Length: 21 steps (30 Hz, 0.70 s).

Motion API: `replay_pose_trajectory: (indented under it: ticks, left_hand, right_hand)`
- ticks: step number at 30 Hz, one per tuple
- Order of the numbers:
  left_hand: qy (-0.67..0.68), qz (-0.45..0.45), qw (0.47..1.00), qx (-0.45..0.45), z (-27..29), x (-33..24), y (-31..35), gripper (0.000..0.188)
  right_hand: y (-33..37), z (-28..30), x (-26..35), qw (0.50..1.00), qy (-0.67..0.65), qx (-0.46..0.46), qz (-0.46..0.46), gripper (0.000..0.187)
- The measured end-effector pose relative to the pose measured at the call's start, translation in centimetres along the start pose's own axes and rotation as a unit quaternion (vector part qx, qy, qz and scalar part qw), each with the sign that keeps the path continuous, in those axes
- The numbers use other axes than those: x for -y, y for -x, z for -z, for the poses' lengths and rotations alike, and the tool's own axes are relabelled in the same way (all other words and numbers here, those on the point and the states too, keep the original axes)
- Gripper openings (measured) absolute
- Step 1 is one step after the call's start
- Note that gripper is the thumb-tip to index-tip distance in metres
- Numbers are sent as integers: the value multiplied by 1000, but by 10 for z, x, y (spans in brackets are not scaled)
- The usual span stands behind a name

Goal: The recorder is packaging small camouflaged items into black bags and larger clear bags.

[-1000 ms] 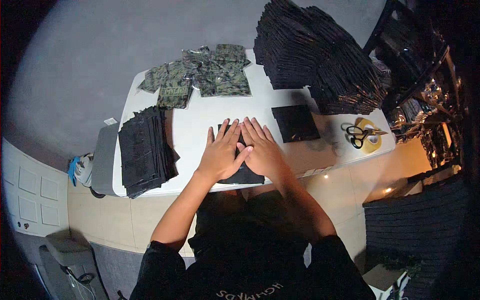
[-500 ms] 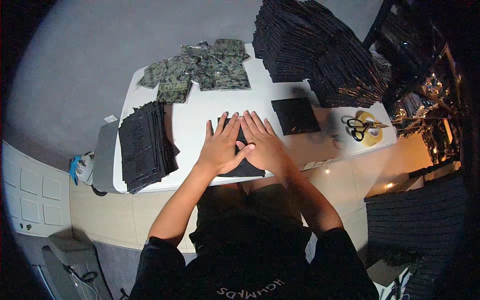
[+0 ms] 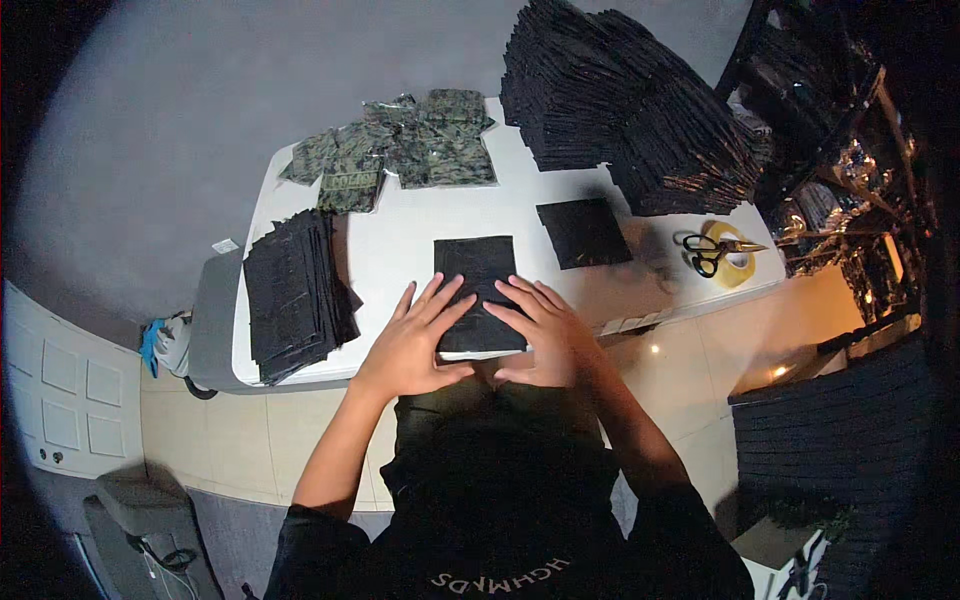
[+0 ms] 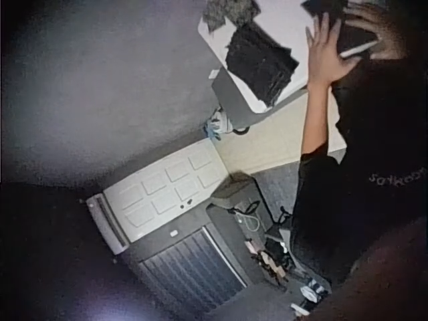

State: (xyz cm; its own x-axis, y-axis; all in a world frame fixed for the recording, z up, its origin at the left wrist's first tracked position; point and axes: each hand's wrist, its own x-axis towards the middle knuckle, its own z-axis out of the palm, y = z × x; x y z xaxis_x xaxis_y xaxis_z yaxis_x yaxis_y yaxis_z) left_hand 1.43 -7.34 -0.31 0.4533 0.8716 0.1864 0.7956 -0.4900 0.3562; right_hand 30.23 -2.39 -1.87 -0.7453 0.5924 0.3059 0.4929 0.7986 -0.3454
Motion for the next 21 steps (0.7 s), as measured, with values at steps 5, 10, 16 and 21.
replay_pose_trajectory:
  ticks: [5, 10, 16, 21]
  left_hand:
    - [13, -48, 996, -77, -6, 0, 13, 56]
    - [30, -88, 978, -185, 6, -4, 4, 17]
    - [134, 5, 953, -273, 75, -25, -42, 18]
    - [146, 18, 951, -271, 93, -15, -58, 19]
  right_hand:
    - [0, -8, -8, 988, -112, -104, 28, 30]
    - [-13, 11, -3, 979, -164, -120, -1, 19]
    - [-64, 75, 8, 962, -164, -220, -9, 18]
    - [-83, 96, 12, 956, -190, -214, -68, 21]
